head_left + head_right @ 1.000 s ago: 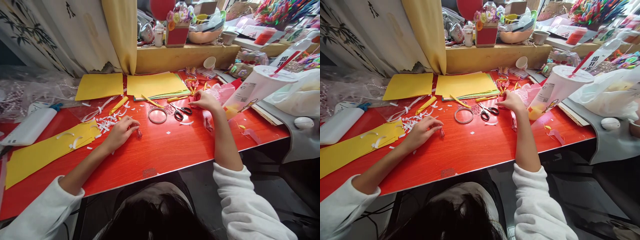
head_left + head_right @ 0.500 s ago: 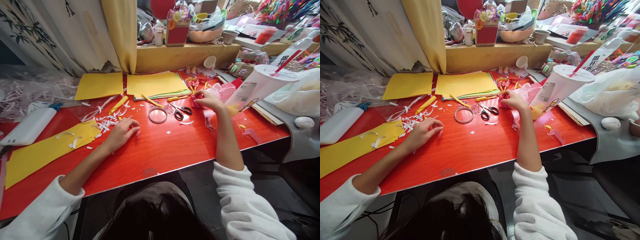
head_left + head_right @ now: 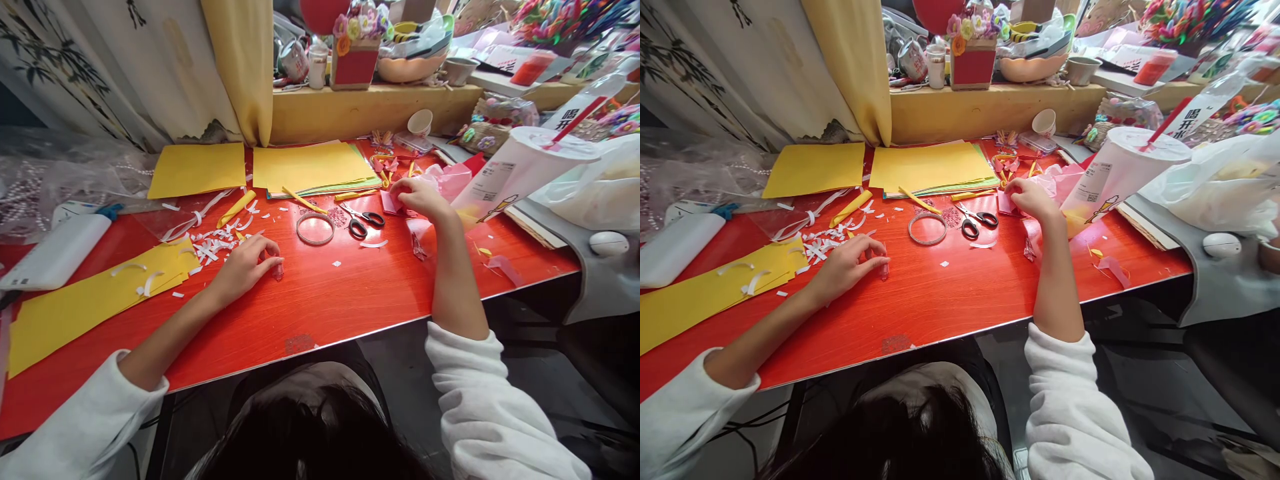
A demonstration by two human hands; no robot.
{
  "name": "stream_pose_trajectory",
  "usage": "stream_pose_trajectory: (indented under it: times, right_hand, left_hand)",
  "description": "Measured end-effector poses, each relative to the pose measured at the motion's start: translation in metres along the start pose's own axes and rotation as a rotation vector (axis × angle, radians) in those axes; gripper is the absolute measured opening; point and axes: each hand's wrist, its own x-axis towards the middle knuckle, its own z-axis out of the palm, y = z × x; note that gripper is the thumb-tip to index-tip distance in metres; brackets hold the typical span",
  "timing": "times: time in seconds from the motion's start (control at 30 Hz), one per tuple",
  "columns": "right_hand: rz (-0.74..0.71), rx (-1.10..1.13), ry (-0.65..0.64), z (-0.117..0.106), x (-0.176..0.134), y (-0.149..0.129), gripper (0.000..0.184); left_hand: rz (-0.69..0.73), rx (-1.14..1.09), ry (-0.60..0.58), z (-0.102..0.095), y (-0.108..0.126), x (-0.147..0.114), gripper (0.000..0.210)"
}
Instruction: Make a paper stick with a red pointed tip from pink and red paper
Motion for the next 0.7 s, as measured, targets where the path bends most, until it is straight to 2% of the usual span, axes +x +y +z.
stream_pose_trajectory:
  times: [0.2, 0.37, 0.57, 0.7]
  right_hand:
    - [-0.039, -0.183, 0.052, 0.004, 0.000, -0.003, 0.024]
    - [-0.026, -0.183, 0.074, 0.008, -0.002, -0.008, 0.013]
    - [-0.030, -0.242, 0.049, 0.012, 0.002, -0.006, 0.023]
    - [-0.038, -0.278, 0.041, 0.014, 0.003, -0.005, 0.021]
  left_hand:
    - [0.029, -0.078, 0.018, -0.001, -0.002, 0.000, 0.015]
    - [0.038, -0.086, 0.061, 0.000, -0.004, 0.000, 0.025]
    - [-0.016, -0.081, 0.047, 0.002, -0.002, 0.000, 0.031]
    - [-0.068, -0.124, 0.048, 0.000, 0.000, 0.000, 0.030]
